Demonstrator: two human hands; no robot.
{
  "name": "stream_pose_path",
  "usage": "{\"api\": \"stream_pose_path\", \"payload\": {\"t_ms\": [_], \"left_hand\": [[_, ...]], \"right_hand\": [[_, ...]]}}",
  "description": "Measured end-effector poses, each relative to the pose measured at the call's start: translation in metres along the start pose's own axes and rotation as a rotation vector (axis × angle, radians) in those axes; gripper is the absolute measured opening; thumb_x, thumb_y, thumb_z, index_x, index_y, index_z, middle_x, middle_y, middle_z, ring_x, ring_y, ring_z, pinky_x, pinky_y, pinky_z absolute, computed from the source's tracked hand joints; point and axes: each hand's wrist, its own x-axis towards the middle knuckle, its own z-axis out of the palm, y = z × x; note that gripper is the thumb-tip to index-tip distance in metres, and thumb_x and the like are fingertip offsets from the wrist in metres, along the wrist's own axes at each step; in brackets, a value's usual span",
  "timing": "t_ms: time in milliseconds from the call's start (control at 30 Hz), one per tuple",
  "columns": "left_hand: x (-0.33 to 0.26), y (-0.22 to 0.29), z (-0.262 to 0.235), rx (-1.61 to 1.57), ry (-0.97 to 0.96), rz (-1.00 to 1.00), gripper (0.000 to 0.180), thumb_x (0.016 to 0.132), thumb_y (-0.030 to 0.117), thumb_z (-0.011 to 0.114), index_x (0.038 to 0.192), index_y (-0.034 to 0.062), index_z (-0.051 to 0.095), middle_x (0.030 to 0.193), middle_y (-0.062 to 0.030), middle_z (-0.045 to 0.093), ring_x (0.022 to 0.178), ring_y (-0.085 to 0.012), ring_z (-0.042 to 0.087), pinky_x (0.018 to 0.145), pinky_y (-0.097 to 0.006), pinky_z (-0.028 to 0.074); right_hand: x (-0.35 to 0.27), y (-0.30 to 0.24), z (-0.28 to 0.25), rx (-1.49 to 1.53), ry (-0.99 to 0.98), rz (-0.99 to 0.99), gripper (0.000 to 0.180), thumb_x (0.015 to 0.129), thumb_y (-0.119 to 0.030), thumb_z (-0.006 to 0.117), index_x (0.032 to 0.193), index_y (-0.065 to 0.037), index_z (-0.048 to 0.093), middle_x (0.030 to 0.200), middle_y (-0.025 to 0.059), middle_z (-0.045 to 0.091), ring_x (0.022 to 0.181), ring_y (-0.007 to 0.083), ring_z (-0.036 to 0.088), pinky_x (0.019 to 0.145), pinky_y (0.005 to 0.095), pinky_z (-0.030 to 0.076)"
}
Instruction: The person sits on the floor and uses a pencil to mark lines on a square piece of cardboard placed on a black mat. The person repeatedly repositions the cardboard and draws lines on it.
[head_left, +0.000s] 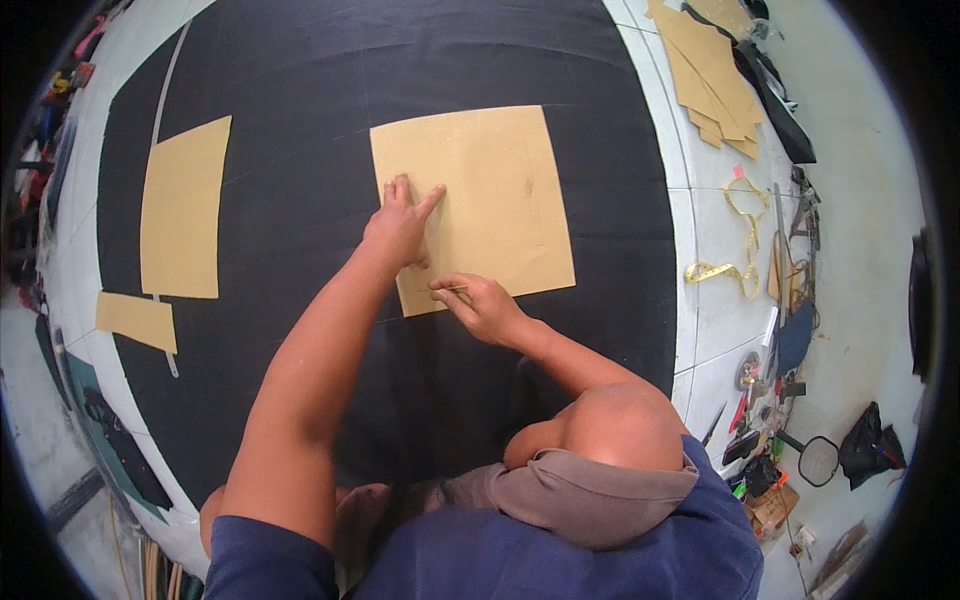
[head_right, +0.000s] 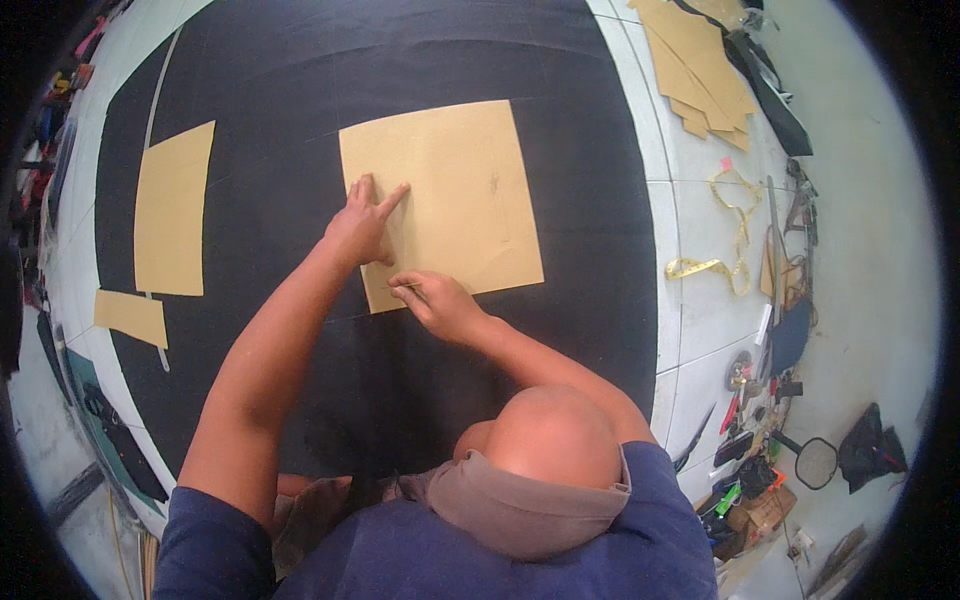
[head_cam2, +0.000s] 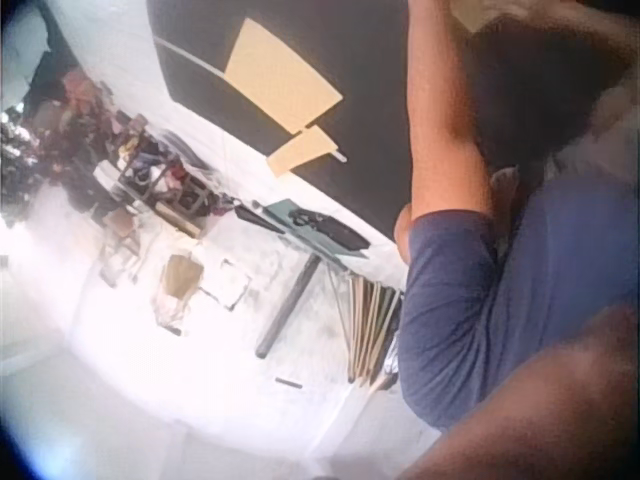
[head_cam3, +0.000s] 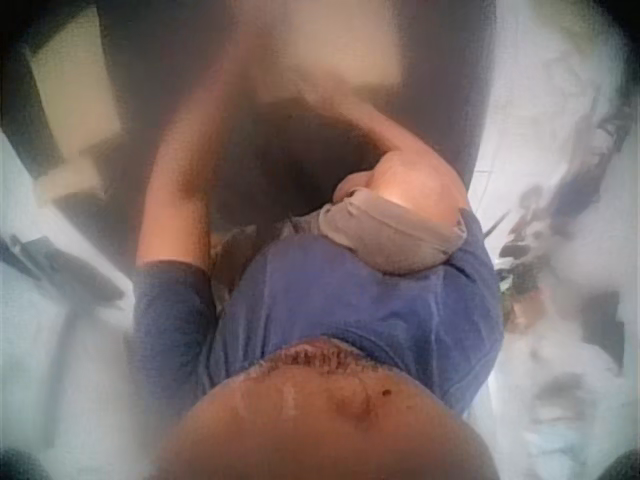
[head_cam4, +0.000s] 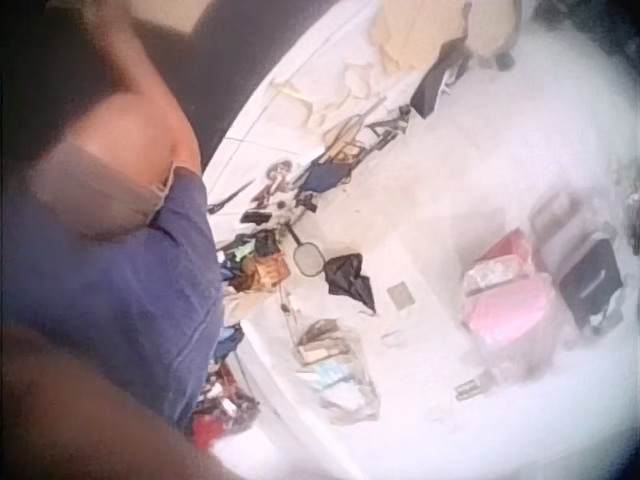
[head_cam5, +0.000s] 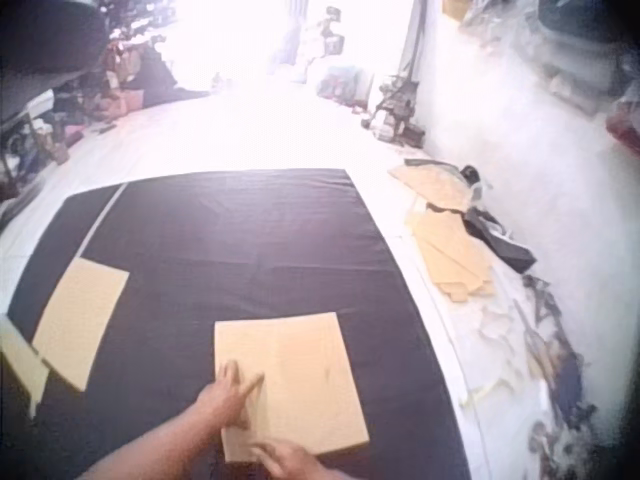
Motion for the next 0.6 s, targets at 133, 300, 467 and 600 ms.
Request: {"api": "stream_pose_path", "payload": {"t_ms": [133, 300, 467, 600], "left_hand": [[0.004, 0.000, 0.000, 0.034, -0.020, 0.007, 0.145, 0.049, 0.034, 0.104, 0.167, 0.0325, 0.021, 0.166, -0.0367, 0.012, 0.155, -0.0498, 0.023, 0.114, -0.048, 0.049], [0.001, 0.008, 0.003, 0.112, -0.030, 0.001, 0.155, 0.045, 0.040, 0.105, 0.169, 0.0291, 0.013, 0.167, -0.0378, 0.008, 0.155, -0.0523, 0.022, 0.120, -0.048, 0.042], [-0.001, 0.009, 0.002, 0.094, -0.008, 0.019, 0.155, 0.042, 0.038, 0.106, 0.168, 0.0271, 0.016, 0.165, -0.0419, 0.008, 0.155, -0.0549, 0.017, 0.119, -0.049, 0.044], [0.000, 0.009, 0.001, 0.090, -0.025, 0.005, 0.156, 0.041, 0.038, 0.106, 0.168, 0.0274, 0.016, 0.165, -0.0417, 0.008, 0.155, -0.0546, 0.017, 0.120, -0.049, 0.043]], "right_hand": [[0.003, 0.007, 0.013, -0.033, -0.111, -0.116, 0.018, 0.099, -0.014, 0.067, 0.110, -0.001, 0.072, 0.105, 0.0204, 0.073, 0.096, 0.0385, 0.070, 0.086, 0.0455, 0.055], [-0.004, 0.016, 0.028, -0.110, -0.096, -0.178, 0.014, 0.098, -0.012, 0.068, 0.107, -0.002, 0.072, 0.103, 0.0162, 0.074, 0.098, 0.0343, 0.071, 0.088, 0.0430, 0.056], [-0.006, 0.017, 0.033, -0.153, -0.092, -0.180, 0.014, 0.097, -0.012, 0.069, 0.107, -0.003, 0.073, 0.101, 0.0160, 0.075, 0.097, 0.0347, 0.072, 0.087, 0.0433, 0.056], [-0.003, 0.018, 0.034, -0.182, -0.089, -0.183, 0.014, 0.096, -0.013, 0.071, 0.106, -0.003, 0.074, 0.101, 0.0153, 0.075, 0.096, 0.0345, 0.072, 0.087, 0.0437, 0.057]]}}
